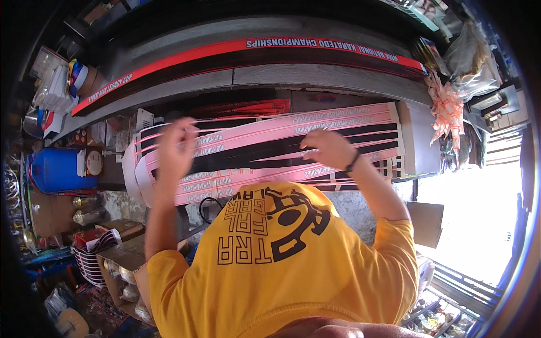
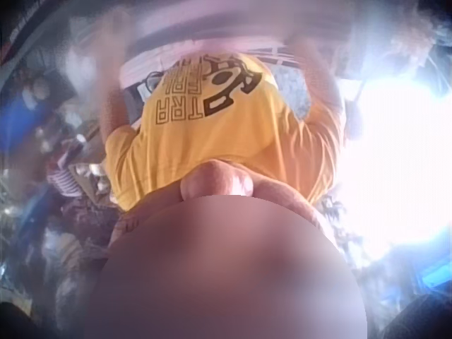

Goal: The person assembles a decorative banner by threading pink and black ribbons through a white plastic grid frame. They repeatedly pull ribbon ends through slots, adjust alignment, and secure the ribbons to the frame. The person also handles a red banner strip and places it on the frame.

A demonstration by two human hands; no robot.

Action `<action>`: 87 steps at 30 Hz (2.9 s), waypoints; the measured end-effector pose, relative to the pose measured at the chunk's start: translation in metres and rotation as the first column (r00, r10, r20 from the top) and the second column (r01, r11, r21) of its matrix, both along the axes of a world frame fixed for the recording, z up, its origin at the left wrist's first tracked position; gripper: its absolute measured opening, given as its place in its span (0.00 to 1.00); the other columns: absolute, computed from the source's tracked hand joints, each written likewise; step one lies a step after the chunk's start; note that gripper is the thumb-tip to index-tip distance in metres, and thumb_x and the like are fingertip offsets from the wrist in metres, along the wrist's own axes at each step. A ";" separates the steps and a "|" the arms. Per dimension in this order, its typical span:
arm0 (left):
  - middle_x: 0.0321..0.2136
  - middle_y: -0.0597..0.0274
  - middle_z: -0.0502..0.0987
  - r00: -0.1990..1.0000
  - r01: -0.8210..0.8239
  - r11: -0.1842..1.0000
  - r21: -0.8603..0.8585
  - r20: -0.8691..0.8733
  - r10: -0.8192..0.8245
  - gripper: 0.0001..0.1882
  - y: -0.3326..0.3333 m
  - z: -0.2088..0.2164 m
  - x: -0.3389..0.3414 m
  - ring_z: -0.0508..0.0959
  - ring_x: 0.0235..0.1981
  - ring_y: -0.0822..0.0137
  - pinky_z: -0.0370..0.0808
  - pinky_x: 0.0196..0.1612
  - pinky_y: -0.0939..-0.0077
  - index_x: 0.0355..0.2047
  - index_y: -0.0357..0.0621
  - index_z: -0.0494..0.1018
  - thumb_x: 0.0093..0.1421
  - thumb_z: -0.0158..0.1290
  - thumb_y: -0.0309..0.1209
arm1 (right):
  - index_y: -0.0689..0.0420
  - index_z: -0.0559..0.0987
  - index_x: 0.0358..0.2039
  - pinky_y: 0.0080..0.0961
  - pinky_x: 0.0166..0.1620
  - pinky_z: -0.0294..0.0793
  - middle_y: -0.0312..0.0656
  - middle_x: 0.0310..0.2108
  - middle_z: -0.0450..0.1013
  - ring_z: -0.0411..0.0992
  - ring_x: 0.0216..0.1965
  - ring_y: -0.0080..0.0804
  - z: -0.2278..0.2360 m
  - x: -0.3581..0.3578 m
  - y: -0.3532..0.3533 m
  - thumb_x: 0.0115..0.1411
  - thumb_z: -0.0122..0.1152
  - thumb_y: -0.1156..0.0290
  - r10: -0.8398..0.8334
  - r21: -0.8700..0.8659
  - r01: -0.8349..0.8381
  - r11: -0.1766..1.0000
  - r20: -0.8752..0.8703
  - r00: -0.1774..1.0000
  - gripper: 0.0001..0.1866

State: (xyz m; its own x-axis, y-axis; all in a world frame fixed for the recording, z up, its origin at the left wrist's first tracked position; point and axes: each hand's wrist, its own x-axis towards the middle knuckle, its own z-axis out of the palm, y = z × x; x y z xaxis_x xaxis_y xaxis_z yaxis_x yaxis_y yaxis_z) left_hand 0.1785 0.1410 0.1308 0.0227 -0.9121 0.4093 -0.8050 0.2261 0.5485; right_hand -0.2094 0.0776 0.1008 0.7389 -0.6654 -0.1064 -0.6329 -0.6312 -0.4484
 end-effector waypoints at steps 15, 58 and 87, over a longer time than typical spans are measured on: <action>0.46 0.50 0.74 0.933 0.333 0.919 0.209 0.069 -0.354 0.33 0.027 -0.143 -0.143 0.72 0.51 0.47 0.66 0.56 0.56 0.59 0.47 0.63 0.52 0.59 0.33 | 0.58 0.77 0.37 0.41 0.45 0.72 0.46 0.37 0.74 0.72 0.42 0.48 -0.097 0.035 0.022 0.49 0.66 0.69 -0.041 0.078 0.031 0.996 0.138 0.990 0.14; 0.45 0.72 0.75 0.838 -0.425 0.903 -0.061 -0.405 0.367 0.14 0.017 0.151 0.245 0.72 0.42 0.81 0.67 0.41 0.84 0.52 0.48 0.71 0.70 0.42 0.29 | 0.68 0.74 0.47 0.16 0.27 0.78 0.46 0.37 0.79 0.77 0.24 0.22 0.211 -0.114 -0.057 0.62 0.59 0.70 -0.360 0.634 0.139 0.761 0.233 0.904 0.17; 0.30 0.61 0.81 0.646 -0.752 0.635 -0.178 -0.389 0.656 0.22 -0.070 0.115 0.388 0.79 0.28 0.70 0.77 0.33 0.74 0.49 0.49 0.75 0.53 0.63 0.27 | 0.58 0.74 0.37 0.14 0.24 0.69 0.30 0.26 0.69 0.66 0.21 0.17 0.197 -0.246 -0.169 0.61 0.59 0.69 -0.658 0.371 0.545 0.752 0.464 0.593 0.07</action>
